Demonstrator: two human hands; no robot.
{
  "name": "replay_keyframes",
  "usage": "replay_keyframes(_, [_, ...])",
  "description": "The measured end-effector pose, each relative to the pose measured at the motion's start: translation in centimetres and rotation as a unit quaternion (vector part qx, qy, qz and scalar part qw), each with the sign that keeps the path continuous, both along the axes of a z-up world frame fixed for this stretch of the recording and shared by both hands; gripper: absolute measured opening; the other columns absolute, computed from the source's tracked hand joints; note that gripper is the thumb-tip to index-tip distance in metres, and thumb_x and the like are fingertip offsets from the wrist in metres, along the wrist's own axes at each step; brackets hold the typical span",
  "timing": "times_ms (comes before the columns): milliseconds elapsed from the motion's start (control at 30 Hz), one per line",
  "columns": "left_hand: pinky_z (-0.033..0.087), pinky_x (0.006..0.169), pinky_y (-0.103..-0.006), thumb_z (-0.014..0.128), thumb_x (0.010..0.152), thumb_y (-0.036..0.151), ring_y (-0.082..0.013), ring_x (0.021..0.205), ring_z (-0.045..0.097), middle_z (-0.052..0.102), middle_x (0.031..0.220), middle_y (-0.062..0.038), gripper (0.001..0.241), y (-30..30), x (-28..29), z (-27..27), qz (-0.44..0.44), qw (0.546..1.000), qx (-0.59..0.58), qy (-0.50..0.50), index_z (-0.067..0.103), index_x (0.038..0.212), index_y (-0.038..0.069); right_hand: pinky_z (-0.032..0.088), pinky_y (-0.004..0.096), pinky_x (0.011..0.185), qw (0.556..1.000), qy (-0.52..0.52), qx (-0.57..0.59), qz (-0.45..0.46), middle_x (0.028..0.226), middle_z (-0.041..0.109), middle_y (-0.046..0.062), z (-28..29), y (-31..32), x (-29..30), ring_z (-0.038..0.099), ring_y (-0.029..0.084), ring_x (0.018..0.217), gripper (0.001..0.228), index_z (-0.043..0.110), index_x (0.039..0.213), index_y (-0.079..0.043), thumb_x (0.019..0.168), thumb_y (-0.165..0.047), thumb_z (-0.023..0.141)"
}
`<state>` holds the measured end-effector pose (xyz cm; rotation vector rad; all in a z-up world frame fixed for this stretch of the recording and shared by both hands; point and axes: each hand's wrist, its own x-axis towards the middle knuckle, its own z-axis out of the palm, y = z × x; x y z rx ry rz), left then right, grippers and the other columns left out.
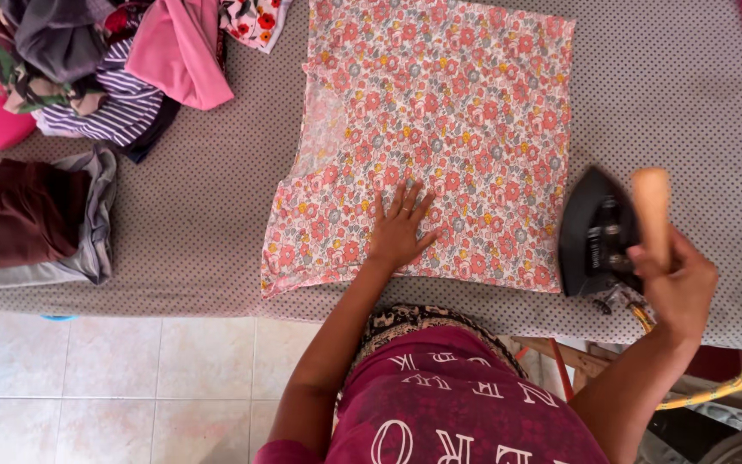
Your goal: The person irons a brown short and then a floral-patterned top on a bed used as an ironing surface. They smooth each garment with their hands, move the iron back and forth, and flip the top to iron the other side. The ironed items are placed aside on the bed.
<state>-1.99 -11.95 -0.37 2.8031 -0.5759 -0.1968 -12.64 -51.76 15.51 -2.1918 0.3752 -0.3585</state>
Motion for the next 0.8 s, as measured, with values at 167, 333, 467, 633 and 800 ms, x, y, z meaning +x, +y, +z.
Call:
replay_keyframes(167, [-0.004, 0.123, -0.0633, 0.030, 0.099, 0.072, -0.0259, 0.159, -0.002, 0.005, 0.174, -0.001, 0.079, -0.1, -0.1, 0.2, 0.001, 1.000, -0.002, 0.008, 0.017, 0.165, 0.030, 0.045, 0.036, 0.056, 0.974, 0.191, -0.049, 0.112, 0.084, 0.072, 0.007, 0.8, 5.8, 2.5, 0.055, 0.020, 0.061, 0.056, 0.068, 0.141, -0.016, 0.087, -0.016, 0.081])
replay_keyframes(333, [-0.003, 0.122, -0.0673, 0.032, 0.098, 0.073, -0.0267, 0.160, -0.004, 0.003, 0.174, 0.001, 0.081, 0.6, -0.1, 0.9, 0.049, 0.999, 0.012, -0.010, 0.016, 0.165, 0.032, 0.056, 0.051, 0.074, 0.949, 0.042, -0.263, 0.170, 0.109, 0.076, 0.016, -1.4, 10.1, 4.9, 0.071, 0.039, 0.091, 0.052, 0.070, 0.135, -0.020, 0.084, -0.027, 0.081])
replay_keyframes(467, [-0.004, 0.117, -0.0741, 0.031, 0.099, 0.074, -0.0280, 0.157, -0.009, -0.001, 0.174, -0.002, 0.082, 2.6, -0.2, 0.4, 0.104, 0.994, 0.043, -0.007, 0.013, 0.165, 0.030, 0.054, 0.055, 0.074, 0.941, 0.090, -0.327, 0.023, 0.107, 0.075, 0.018, -2.7, 10.5, 7.4, 0.071, 0.042, 0.093, 0.038, 0.069, 0.131, -0.018, 0.096, -0.029, 0.078])
replay_keyframes(633, [-0.002, 0.118, -0.0748, 0.032, 0.096, 0.077, -0.0297, 0.158, -0.010, 0.002, 0.174, 0.000, 0.084, 8.5, -0.7, -0.7, 0.208, 0.975, 0.077, -0.013, 0.018, 0.165, 0.031, 0.055, 0.050, 0.076, 0.939, 0.056, -0.336, 0.035, 0.099, 0.074, 0.018, -3.1, 8.1, 10.4, 0.071, 0.040, 0.088, 0.038, 0.070, 0.128, -0.013, 0.093, -0.024, 0.081])
replay_keyframes(800, [0.000, 0.115, -0.0758, 0.041, 0.097, 0.072, -0.0336, 0.158, 0.008, 0.018, 0.172, 0.000, 0.079, 18.3, -1.7, -0.8, 0.305, 0.950, 0.037, -0.055, 0.033, 0.162, 0.029, 0.057, 0.041, 0.079, 0.940, 0.042, -0.227, 0.253, 0.100, 0.074, 0.018, -1.8, 7.5, 10.8, 0.073, 0.032, 0.085, 0.056, 0.070, 0.136, -0.016, 0.083, -0.024, 0.085])
